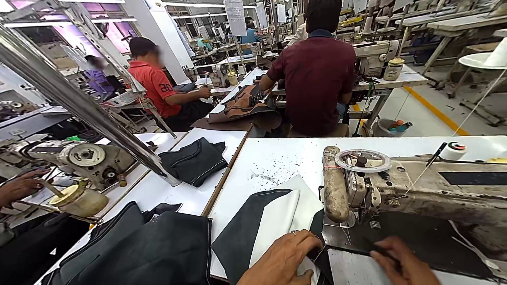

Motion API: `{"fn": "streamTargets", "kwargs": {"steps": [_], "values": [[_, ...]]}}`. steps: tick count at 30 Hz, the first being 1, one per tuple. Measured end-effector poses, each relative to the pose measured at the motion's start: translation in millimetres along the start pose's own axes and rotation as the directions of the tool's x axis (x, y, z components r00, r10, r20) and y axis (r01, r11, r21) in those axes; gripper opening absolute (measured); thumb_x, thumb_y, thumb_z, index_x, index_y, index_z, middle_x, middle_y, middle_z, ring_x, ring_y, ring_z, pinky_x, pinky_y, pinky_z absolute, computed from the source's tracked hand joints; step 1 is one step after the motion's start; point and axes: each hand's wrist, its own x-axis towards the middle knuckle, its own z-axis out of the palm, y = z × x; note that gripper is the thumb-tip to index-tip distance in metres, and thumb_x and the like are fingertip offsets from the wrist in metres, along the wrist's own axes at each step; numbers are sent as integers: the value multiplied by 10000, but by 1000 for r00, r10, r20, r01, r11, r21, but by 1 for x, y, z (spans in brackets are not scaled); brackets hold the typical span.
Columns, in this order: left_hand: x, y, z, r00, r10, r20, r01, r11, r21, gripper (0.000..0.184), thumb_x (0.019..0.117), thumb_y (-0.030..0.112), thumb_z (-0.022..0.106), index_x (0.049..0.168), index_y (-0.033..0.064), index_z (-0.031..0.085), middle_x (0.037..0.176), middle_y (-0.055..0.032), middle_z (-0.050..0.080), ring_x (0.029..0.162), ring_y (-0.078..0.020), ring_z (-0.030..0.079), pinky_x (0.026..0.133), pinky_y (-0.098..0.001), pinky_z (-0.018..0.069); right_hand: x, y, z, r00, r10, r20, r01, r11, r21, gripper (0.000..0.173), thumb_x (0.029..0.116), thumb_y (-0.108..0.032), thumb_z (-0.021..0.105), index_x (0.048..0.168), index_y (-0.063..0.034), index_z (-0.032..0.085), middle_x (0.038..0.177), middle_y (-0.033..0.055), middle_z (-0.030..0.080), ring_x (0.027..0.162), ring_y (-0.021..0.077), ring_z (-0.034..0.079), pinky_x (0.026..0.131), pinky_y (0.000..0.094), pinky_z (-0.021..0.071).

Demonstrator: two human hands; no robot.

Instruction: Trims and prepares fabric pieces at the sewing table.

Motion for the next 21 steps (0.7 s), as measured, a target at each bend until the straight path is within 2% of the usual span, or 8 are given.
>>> {"fn": "streamTargets", "kwargs": {"steps": [2,4,6,7,10,14,18,21], "values": [[-10,-2,21,979,76,-190,-66,996,59,220,949,277,683,1144,183,725,1182,-36,673,1114,-197,629,950,-394,519,0,25,-23,998,27,-64,-38,982,-187,405,1015,-329,619,1229,14,598,808,150,661,697,332,654,631,560,538],[-11,-3,37,901,194,-388,-137,976,169,103,973,209,663,977,192,765,1051,6,716,1102,-160,652,1081,-399,480,1,38,-36,996,-16,-83,-14,938,-347,382,986,-319,629,1193,1,646,1007,212,668,930,414,655,800,603,521],[-10,2,43,858,279,-432,-191,953,235,102,977,149,655,957,158,755,994,12,738,1130,-163,679,1172,-448,432,-5,37,-35,985,-131,-116,71,904,-422,359,960,-289,626,1204,-33,682,1273,273,618,1219,485,570,994,629,457],[-9,5,45,863,290,-413,-199,948,250,106,981,136,645,960,146,748,983,8,738,1129,-163,685,1171,-445,438,-8,31,-30,976,-178,-122,112,903,-415,365,970,-284,623,1234,-39,682,1323,276,602,1264,479,553,1028,616,453],[-7,6,49,924,244,-294,-166,950,266,169,1001,156,581,938,153,738,1000,10,735,1071,-134,692,1022,-340,537,-12,14,-4,976,-196,-99,151,928,-340,343,982,-269,631,1263,-83,693,1310,193,639,1258,364,593,1044,512,493],[3,30,31,957,94,-275,-54,987,149,171,956,246,619,1025,138,732,1015,-13,734,976,-148,695,883,-333,565,-13,19,6,966,-214,-148,166,946,-280,288,996,-311,621,1171,-120,746,1250,132,679,1234,302,606,1055,451,486],[39,84,32,981,-155,-117,159,987,25,646,800,481,828,1271,92,617,1021,-99,685,861,-258,701,672,-440,599,-19,-3,17,967,-242,-76,231,965,-125,250,1027,-118,528,1139,-94,751,1153,84,740,1149,252,674,1010,444,530],[56,82,58,972,-177,-152,206,957,203,555,840,300,750,1317,59,600,977,-116,704,813,-294,725,606,-440,594,-17,-8,6,971,-197,-135,187,979,-82,261,1007,-58,527,1139,-63,753,1127,88,752,1121,236,697,1006,427,551]]}}
